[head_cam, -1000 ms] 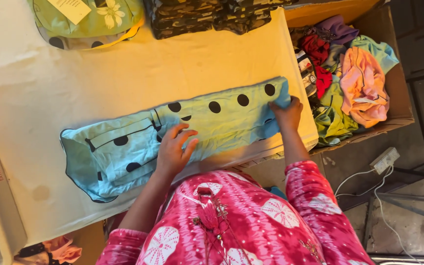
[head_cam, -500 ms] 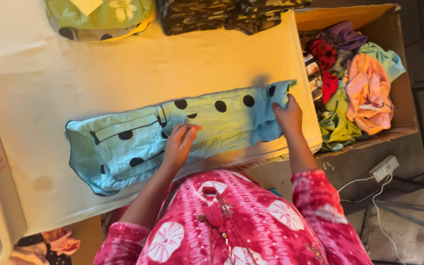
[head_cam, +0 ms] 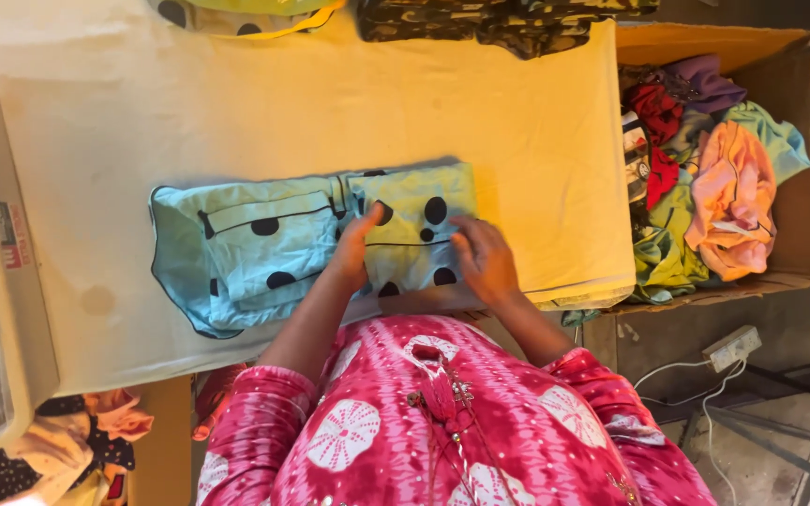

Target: Folding several sets of pajamas or lightweight garments and organizing them on a table and into a box.

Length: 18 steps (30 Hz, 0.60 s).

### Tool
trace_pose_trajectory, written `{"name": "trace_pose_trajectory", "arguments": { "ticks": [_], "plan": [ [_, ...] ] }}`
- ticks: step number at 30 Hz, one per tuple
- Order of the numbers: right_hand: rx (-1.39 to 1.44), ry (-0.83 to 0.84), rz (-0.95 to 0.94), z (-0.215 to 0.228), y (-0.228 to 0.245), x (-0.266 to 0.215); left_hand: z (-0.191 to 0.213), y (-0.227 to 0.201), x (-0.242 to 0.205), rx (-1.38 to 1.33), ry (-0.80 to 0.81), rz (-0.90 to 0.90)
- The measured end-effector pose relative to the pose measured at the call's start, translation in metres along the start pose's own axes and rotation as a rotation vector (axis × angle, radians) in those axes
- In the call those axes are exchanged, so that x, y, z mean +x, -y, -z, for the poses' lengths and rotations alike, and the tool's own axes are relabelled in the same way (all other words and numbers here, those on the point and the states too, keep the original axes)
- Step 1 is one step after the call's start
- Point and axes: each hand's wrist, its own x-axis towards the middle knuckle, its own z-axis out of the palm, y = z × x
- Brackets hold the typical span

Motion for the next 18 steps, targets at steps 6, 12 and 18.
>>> {"name": "trace_pose_trajectory", "arguments": {
  "ticks": [6, 12, 18],
  "plan": [
    [-0.373, -0.133, 0.376, -0.012, -0.031, 0.011, 0.062, 0.050, 0.048, 0.481, -0.060, -0.511],
    [-0.494, -0.068, 0.364, -0.019, -0.040, 0.013, 0.006, 0.001, -0.016, 0.529, -0.365, -0.636],
    [-0.415, -0.204, 0.603, -0.010, 0.007, 0.011, 0.009, -0.004, -0.043, 0.824, -0.437, -0.747]
  ]
}}
